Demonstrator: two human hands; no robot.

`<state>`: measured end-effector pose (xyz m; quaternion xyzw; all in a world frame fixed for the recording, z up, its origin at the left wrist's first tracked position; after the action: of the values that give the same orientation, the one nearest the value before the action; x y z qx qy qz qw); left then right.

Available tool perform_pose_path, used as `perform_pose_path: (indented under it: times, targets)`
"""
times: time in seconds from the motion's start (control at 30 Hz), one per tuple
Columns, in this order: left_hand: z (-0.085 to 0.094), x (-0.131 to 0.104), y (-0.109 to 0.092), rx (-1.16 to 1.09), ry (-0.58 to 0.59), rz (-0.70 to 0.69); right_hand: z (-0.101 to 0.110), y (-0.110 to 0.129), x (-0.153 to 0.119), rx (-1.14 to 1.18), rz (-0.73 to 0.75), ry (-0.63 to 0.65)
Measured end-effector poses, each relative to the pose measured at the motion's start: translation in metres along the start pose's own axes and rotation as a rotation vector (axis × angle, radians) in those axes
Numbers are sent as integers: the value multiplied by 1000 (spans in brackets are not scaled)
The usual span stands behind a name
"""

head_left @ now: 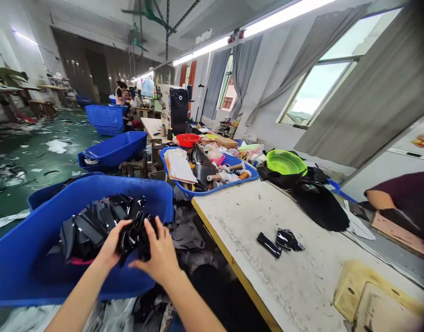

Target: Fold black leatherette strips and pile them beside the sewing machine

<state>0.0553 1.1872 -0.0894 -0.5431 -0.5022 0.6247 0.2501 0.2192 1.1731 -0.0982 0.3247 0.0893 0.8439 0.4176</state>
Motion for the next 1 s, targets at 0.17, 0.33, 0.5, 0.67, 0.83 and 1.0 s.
perform_pose_path:
  times: [0.17,0.33,0.5,0.67,0.83,1.0]
  targets:
    - [41,24,63,542,-15,30,-3,6,-41,-23,-15,105]
    - [57,46,76,894,-6,-33,136,-53,-84,-94,-288,-91]
    - [40,53,62,980,53,-164,254,-160,-122,-267,-746,-215]
    - [2,31,61,877,108,-280,244,-201,-143,-301,-787,-156]
    - [-40,-23,65,691,196,-323,233,-203,-143,-278,-629,-248]
    - [-111,-82,67,379,424,-301,240,-178,-136,-198,-399,-308]
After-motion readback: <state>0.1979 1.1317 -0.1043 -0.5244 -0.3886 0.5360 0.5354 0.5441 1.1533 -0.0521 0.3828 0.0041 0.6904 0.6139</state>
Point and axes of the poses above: each hand's wrist, its own x-axis towards the middle knuckle, its own z-axis out of the back of the hand, y = z × x, the point moved 1 cm from there along x, towards the middle knuckle, and after that the axes turned 4 degrees about x, right-handed, at the moved point
